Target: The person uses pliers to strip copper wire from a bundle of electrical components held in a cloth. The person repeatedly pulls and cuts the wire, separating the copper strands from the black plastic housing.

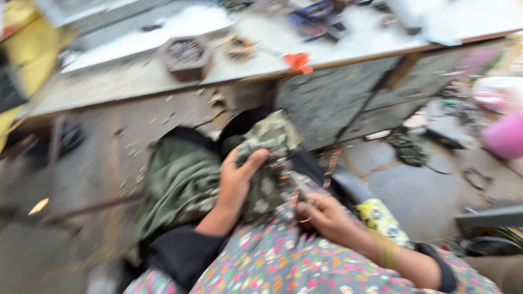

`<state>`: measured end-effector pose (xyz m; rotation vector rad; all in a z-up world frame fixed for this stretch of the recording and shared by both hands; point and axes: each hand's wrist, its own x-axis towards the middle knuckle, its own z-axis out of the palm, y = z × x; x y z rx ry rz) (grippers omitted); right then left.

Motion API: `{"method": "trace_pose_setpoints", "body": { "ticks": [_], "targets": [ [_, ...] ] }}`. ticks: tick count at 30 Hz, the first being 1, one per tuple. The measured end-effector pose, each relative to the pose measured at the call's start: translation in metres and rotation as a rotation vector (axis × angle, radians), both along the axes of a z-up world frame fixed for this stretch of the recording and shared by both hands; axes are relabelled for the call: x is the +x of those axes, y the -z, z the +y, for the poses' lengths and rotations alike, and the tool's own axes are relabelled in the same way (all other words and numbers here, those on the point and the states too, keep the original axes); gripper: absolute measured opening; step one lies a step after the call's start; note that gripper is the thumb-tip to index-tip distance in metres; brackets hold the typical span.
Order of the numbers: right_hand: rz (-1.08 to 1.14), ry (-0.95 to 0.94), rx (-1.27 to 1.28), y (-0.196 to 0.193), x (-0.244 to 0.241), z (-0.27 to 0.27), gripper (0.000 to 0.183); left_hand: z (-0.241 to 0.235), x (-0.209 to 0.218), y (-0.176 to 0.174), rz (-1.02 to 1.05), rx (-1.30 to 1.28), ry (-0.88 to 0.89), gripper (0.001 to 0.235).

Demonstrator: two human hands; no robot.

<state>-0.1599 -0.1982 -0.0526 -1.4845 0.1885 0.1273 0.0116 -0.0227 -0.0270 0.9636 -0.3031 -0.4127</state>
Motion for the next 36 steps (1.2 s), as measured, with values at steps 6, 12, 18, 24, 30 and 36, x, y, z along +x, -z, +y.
{"method": "trace_pose_setpoints", "body": {
  "ticks": [6,12,18,24,30,36],
  "targets": [
    [-0.043,-0.015,0.133,-0.027,0.004,0.002,0.029,0.011,0.008,0.009,0.231,-0.089,0.155,0.04],
    [-0.177,-0.137,-0.057,-0.042,0.015,-0.006,0.033,0.021,0.012,0.008,0.209,-0.111,0.409,0.046],
    [-0.186,-0.136,-0.162,-0.034,0.016,-0.011,0.033,0.015,0.013,0.007,0.406,-0.064,0.294,0.045],
    [0.05,-0.061,0.007,-0.032,0.018,-0.009,0.038,0.01,0.014,0.004,0.43,-0.059,0.209,0.037],
    [0.104,0.032,0.101,-0.038,0.015,-0.013,0.038,0.012,0.012,-0.005,0.298,0.088,0.08,0.038],
    [0.125,-0.005,0.091,-0.044,0.012,-0.016,0.036,0.011,0.007,-0.024,0.402,0.05,-0.053,0.042]
  ]
}}
